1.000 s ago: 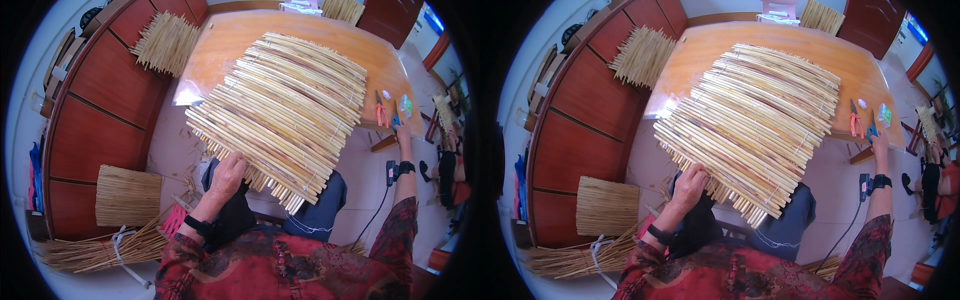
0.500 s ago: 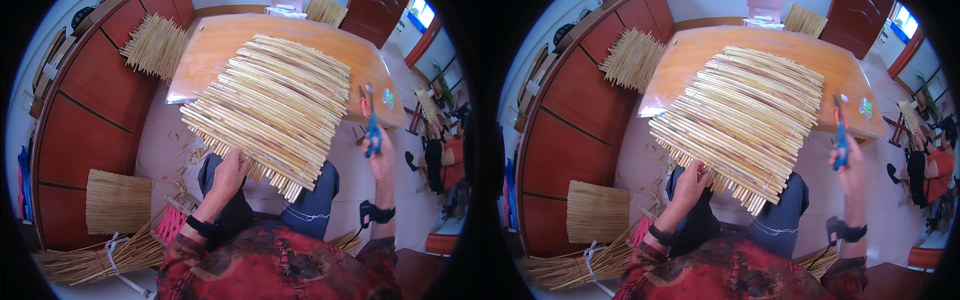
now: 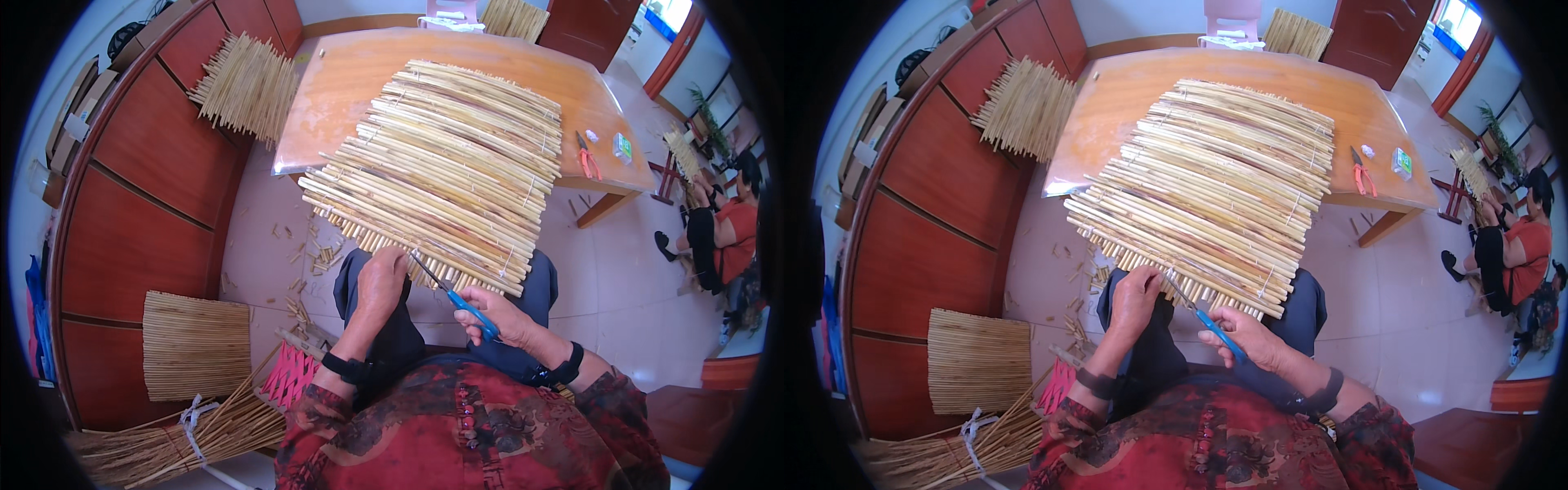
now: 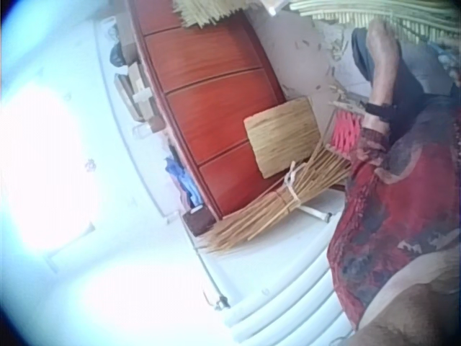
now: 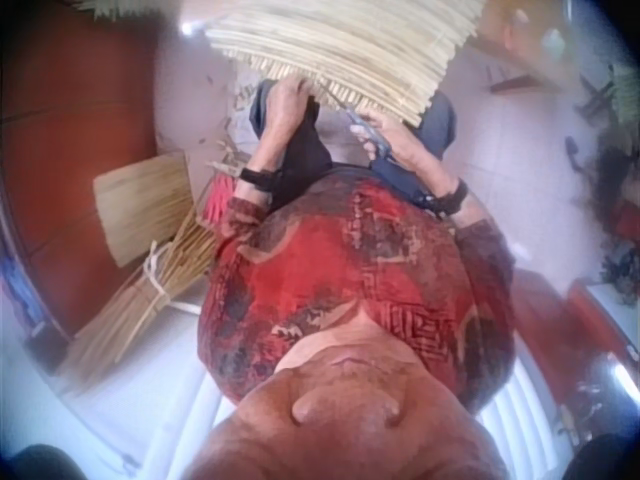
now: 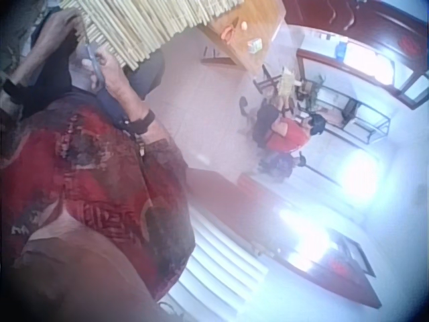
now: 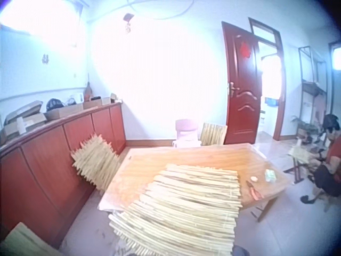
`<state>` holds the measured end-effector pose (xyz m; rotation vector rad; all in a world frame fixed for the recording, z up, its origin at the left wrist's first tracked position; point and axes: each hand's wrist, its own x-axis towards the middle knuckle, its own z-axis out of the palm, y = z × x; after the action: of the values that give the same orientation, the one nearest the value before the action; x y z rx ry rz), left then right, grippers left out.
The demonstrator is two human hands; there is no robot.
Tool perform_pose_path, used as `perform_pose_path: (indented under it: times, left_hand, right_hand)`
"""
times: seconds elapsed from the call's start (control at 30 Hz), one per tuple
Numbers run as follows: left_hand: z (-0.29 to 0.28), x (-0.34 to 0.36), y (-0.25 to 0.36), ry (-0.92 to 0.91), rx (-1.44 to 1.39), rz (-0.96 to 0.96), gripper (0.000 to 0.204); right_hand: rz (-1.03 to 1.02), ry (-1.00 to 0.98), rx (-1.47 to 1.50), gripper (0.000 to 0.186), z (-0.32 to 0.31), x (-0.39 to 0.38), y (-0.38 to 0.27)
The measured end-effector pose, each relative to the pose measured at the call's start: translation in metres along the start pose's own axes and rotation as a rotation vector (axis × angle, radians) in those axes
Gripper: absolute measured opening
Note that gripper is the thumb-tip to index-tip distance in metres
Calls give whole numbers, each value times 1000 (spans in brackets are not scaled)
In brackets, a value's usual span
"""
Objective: The person weaves a mat using straw sticks and white string, repeatedly threading the string through a needle, pulling it through the straw bundles, and securing the bundles together, occasionally using scissors to cut the string.
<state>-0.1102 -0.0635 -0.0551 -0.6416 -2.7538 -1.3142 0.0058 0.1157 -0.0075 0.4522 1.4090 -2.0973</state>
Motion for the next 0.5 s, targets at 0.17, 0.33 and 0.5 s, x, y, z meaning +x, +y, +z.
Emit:
perform_pose_path:
  times: [0.17, 0.33, 0.5]
  left_hand:
    - [4, -1, 0, 9, -115, -42, 10]
    - [6, 0, -1, 17, -293, -116, 9]
    - [8, -3, -2, -11, -330, -122, 9]
  right_hand:
    - [66, 16, -23, 38, -1, 4, 6]
    - [5, 28, 19, 40, -1, 8, 10]
    - [-7, 16, 71, 41, -2, 18, 13]
